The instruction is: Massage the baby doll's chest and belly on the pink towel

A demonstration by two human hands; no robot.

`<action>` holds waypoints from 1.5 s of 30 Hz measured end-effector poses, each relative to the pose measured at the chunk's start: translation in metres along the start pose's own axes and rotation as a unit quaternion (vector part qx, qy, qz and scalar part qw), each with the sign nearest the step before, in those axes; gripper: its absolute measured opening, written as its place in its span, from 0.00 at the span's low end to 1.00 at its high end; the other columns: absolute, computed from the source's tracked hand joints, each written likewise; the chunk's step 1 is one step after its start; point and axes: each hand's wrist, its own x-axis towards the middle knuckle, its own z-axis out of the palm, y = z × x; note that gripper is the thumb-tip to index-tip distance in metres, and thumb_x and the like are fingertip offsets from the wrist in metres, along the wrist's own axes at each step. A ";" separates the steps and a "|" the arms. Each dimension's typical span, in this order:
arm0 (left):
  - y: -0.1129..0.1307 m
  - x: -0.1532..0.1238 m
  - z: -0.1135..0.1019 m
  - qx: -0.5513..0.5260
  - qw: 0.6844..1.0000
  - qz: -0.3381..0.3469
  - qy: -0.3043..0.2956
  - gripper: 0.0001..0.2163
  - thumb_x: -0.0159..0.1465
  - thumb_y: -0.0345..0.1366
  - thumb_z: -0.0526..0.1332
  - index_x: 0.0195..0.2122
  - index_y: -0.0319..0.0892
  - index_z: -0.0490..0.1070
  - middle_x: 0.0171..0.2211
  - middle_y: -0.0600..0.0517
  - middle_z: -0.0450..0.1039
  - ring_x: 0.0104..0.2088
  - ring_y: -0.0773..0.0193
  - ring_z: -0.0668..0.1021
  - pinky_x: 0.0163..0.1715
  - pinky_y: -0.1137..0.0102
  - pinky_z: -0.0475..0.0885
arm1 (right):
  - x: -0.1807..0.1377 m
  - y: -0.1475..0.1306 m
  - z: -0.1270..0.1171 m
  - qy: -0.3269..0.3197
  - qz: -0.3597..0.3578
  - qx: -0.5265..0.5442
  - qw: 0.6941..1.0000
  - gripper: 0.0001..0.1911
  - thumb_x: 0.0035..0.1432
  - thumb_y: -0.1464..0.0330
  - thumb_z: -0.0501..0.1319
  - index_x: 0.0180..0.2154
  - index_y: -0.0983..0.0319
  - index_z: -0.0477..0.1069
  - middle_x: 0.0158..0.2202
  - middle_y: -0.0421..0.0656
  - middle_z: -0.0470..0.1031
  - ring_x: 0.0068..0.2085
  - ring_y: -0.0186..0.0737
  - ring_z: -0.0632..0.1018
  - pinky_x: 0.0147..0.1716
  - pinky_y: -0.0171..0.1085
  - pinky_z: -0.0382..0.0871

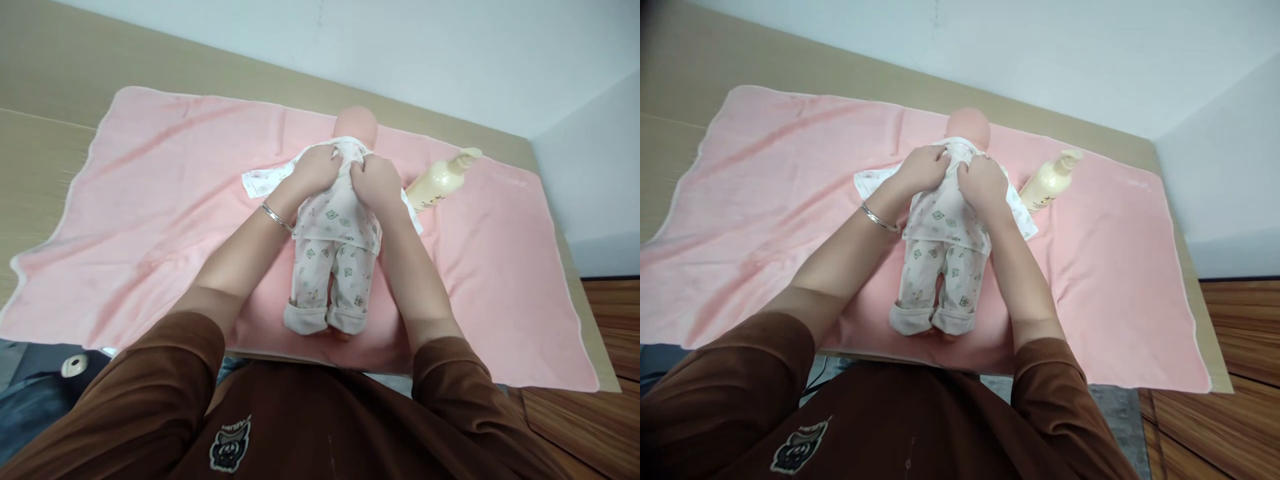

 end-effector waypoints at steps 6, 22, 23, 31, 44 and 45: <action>0.024 -0.026 0.017 0.047 0.998 0.047 0.006 0.10 0.72 0.35 0.59 0.42 0.38 0.80 0.44 0.36 0.80 0.63 0.33 0.78 0.75 0.43 0.65 | 0.010 0.012 0.006 0.000 -0.004 -0.002 1.000 0.29 0.78 0.63 0.44 0.59 0.73 0.77 0.64 0.66 0.79 0.67 0.65 0.79 0.71 0.59 0.70; 0.033 -0.016 -0.013 0.121 0.991 -0.009 -0.056 0.20 0.76 0.31 0.48 0.51 0.35 0.82 0.56 0.36 0.83 0.59 0.48 0.83 0.66 0.57 0.75 | -0.024 -0.018 0.002 -0.016 -0.070 -0.102 0.992 0.27 0.77 0.68 0.47 0.64 0.82 0.68 0.67 0.75 0.72 0.70 0.72 0.74 0.69 0.62 0.69; 0.026 -0.012 -0.007 0.111 0.992 0.001 -0.051 0.21 0.76 0.31 0.47 0.53 0.36 0.81 0.59 0.36 0.82 0.62 0.48 0.82 0.69 0.56 0.73 | -0.025 -0.019 0.001 -0.018 -0.075 -0.100 0.992 0.26 0.76 0.69 0.47 0.64 0.81 0.68 0.67 0.74 0.73 0.70 0.73 0.74 0.69 0.62 0.69; 0.007 -0.002 0.016 0.059 0.998 0.010 0.007 0.23 0.78 0.32 0.45 0.62 0.34 0.77 0.69 0.35 0.76 0.75 0.49 0.71 0.81 0.55 0.58 | -0.002 -0.001 0.002 -0.018 -0.053 -0.063 0.996 0.24 0.74 0.72 0.45 0.56 0.72 0.76 0.59 0.66 0.81 0.63 0.67 0.81 0.65 0.63 0.73; 0.009 -0.003 0.018 0.021 0.999 -0.025 0.028 0.21 0.79 0.38 0.50 0.63 0.38 0.78 0.70 0.38 0.76 0.75 0.49 0.73 0.81 0.56 0.61 | 0.029 0.027 0.044 0.083 -0.047 0.003 0.995 0.26 0.77 0.66 0.43 0.61 0.68 0.73 0.65 0.62 0.78 0.68 0.61 0.77 0.72 0.61 0.67; 0.008 -0.003 0.018 0.016 0.999 -0.024 0.030 0.20 0.79 0.38 0.51 0.63 0.38 0.78 0.70 0.38 0.76 0.75 0.49 0.73 0.81 0.56 0.61 | 0.029 0.027 0.044 0.085 -0.046 0.003 0.995 0.25 0.77 0.66 0.44 0.61 0.68 0.73 0.65 0.62 0.78 0.67 0.61 0.78 0.72 0.61 0.67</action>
